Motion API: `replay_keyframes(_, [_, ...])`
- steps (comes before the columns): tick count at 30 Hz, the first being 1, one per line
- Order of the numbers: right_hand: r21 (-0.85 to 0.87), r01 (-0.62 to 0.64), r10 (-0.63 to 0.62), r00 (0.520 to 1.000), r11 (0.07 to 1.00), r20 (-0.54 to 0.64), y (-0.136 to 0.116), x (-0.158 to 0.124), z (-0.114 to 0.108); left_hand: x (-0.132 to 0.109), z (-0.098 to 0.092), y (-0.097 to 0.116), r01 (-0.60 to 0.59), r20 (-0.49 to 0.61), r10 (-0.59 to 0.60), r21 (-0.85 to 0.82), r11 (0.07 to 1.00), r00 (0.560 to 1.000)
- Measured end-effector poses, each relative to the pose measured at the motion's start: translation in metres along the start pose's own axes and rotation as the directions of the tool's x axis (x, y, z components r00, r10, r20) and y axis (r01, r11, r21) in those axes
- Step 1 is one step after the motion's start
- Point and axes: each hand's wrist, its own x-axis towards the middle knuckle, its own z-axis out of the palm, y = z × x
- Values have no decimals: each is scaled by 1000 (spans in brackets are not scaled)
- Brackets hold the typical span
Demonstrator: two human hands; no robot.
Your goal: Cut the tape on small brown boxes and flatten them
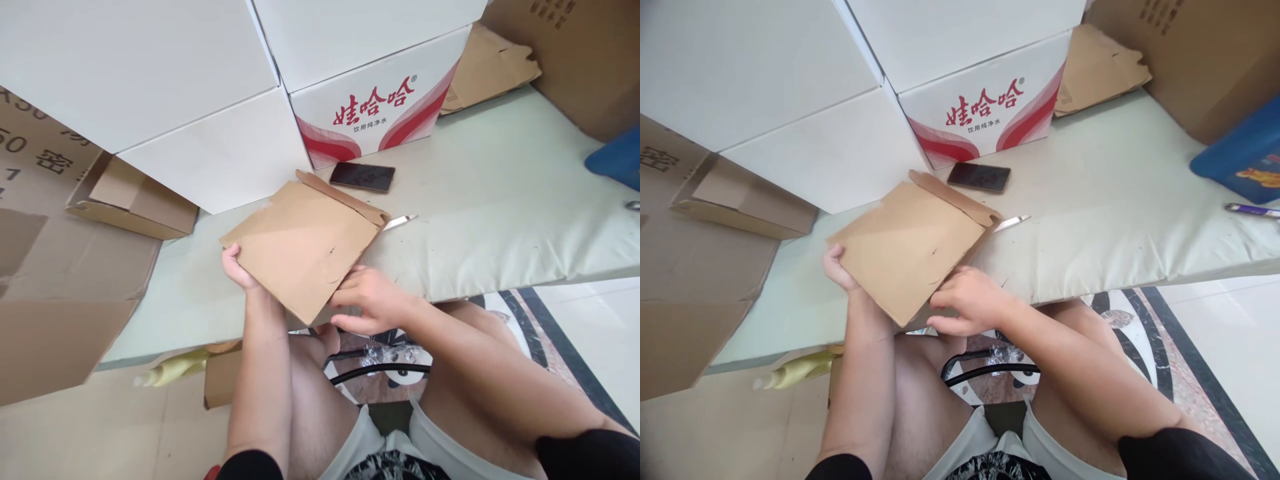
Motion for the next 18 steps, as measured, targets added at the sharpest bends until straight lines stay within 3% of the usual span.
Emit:
replay_keyframes(2, [2,-53,53,987,999,-153,2,-3,-10,-2,2,8,20,-51,-24,-77,997,998])
replay_keyframes(4, [-6,-196,176,897,981,-406,11,-8,-24,-7,6,15,60,-57,-69,-138,989,996])
replay_keyframes(5, [15,-297,262,813,955,-521,17,-11,-31,-9,9,17,77,-57,-87,-159,984,995])
replay_keyframes(7, [133,-499,453,600,856,-659,35,-16,-46,-12,12,20,86,-69,-101,-187,979,993])
replay_keyframes(9, [316,-620,644,419,718,-640,53,-22,-58,-14,11,21,106,-60,-120,-200,974,991])
replay_keyframes(11, [493,-656,797,305,572,-521,65,-28,-66,-14,7,21,156,-10,-161,-203,967,987])
replay_keyframes(13, [636,-632,896,277,442,-348,69,-32,-69,-15,3,21,232,58,-225,-189,954,973])
replay_keyframes(15, [744,-587,934,328,319,-142,66,-34,-70,-17,1,23,307,100,-293,-182,934,951])
replay_keyframes(18, [819,-553,893,433,151,128,57,-34,-69,-25,8,28,366,131,-345,-224,903,930])
